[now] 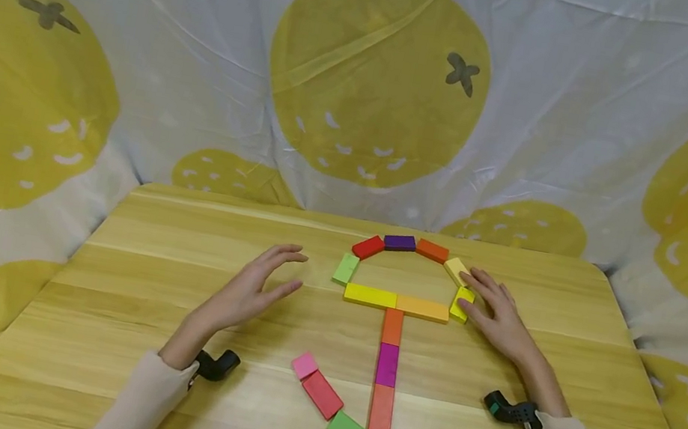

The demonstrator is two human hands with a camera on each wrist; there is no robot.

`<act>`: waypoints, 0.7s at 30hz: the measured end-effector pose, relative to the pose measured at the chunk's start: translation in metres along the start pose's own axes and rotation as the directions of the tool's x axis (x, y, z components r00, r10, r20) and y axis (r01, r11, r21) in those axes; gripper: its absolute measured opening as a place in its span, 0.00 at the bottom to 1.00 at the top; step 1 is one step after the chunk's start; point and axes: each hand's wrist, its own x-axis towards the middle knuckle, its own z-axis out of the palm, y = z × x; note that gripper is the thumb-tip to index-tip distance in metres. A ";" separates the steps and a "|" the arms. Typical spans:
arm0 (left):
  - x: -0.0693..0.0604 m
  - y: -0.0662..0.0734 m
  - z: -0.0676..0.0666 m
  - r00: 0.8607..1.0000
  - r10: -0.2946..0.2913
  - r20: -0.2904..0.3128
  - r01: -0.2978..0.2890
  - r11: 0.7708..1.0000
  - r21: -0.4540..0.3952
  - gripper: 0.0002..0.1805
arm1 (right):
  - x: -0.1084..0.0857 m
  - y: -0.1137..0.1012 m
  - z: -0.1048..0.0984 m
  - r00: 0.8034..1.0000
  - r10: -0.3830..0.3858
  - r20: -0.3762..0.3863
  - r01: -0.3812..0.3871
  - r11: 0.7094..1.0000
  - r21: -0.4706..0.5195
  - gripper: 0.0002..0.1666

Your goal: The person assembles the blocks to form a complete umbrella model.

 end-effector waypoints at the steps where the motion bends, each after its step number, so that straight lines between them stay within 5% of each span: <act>1: 0.001 0.000 0.000 1.000 -0.008 -0.003 0.008 1.000 -0.004 0.30 | 0.000 -0.001 0.000 1.000 0.004 0.004 -0.004 1.000 -0.002 0.34; 6: 0.009 0.001 0.001 0.998 -0.028 -0.047 0.029 0.999 0.015 0.40 | -0.002 -0.008 -0.006 0.997 0.074 0.026 -0.072 0.996 -0.053 0.37; 13: 0.016 0.001 0.000 0.993 -0.052 -0.104 0.066 0.988 0.142 0.43 | -0.004 -0.026 -0.019 0.990 0.137 -0.026 -0.139 0.958 -0.251 0.41; 21: 0.020 0.011 0.006 0.986 -0.109 -0.127 0.144 0.937 0.318 0.45 | 0.002 -0.057 -0.022 0.985 0.163 -0.061 -0.174 0.927 -0.333 0.47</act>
